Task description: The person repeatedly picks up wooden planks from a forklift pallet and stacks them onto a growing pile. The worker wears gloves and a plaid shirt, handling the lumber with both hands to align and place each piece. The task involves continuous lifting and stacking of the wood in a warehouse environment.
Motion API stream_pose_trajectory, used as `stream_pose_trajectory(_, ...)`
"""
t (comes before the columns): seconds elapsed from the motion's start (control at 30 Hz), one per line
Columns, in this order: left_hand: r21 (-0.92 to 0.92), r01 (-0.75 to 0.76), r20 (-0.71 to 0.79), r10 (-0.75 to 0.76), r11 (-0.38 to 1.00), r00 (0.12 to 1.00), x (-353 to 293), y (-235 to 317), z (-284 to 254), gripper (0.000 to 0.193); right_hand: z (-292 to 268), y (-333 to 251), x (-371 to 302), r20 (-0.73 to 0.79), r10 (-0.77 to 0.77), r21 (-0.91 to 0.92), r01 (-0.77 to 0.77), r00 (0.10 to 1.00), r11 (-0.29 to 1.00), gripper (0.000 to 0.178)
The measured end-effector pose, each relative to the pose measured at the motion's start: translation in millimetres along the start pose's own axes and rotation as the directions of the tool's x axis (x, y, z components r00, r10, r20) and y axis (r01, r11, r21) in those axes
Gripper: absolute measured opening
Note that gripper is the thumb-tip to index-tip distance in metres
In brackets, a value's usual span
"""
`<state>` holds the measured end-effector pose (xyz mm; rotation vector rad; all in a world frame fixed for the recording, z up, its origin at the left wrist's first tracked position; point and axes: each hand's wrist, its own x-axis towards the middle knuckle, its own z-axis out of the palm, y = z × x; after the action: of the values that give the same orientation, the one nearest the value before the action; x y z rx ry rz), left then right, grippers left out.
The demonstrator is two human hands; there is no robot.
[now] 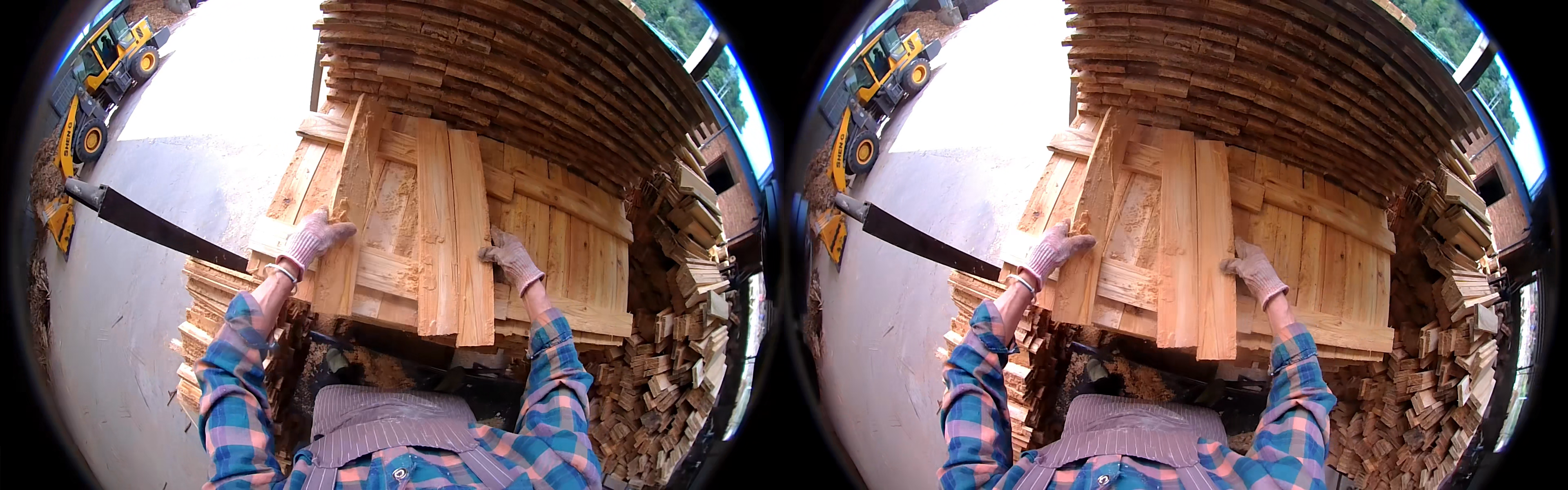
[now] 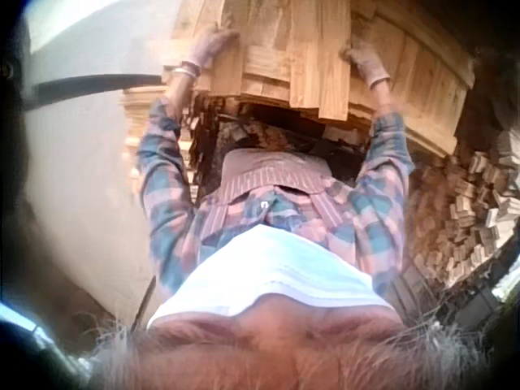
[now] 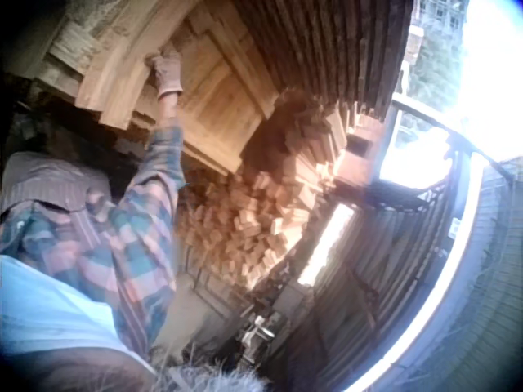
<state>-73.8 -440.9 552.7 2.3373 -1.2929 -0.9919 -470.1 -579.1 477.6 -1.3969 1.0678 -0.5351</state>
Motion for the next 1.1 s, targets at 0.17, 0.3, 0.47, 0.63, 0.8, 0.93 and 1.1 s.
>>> stream_pose_trajectory(0.17,0.076,-0.054,-0.174,0.067,0.996,0.982,47,-25,-35,0.084,111,-43,12,-0.029,0.021,0.101,-0.018,0.999,0.995,0.052)
stream_pose_trajectory(0.3,-0.128,0.004,-0.16,-0.024,0.992,0.987,76,-38,-28,0.082,170,-48,39,-0.038,-0.108,0.147,0.113,0.993,0.983,0.052)
stream_pose_trajectory(0.47,-0.244,0.005,-0.241,-0.066,0.97,0.968,104,-72,-45,0.052,212,-50,57,-0.051,-0.074,0.086,0.078,0.996,0.993,0.051)
stream_pose_trajectory(0.63,-0.548,0.002,-0.161,-0.108,0.836,0.981,133,-92,-55,0.039,233,-60,75,-0.118,-0.108,0.265,0.136,0.987,0.955,0.055)
stream_pose_trajectory(0.8,-0.347,-0.057,-0.278,-0.045,0.936,0.959,150,-105,-54,0.041,228,-79,93,-0.04,-0.09,0.312,0.098,0.995,0.945,0.065)
stream_pose_trajectory(0.93,-0.58,-0.05,-0.226,-0.102,0.813,0.969,146,-99,-50,0.041,235,-49,100,-0.185,-0.072,0.122,0.096,0.98,0.988,0.061)
stream_pose_trajectory(1.1,-0.526,0.056,-0.258,-0.222,0.848,0.94,135,-79,-62,0.039,233,-69,106,-0.109,-0.133,0.144,0.148,0.985,0.979,0.054)
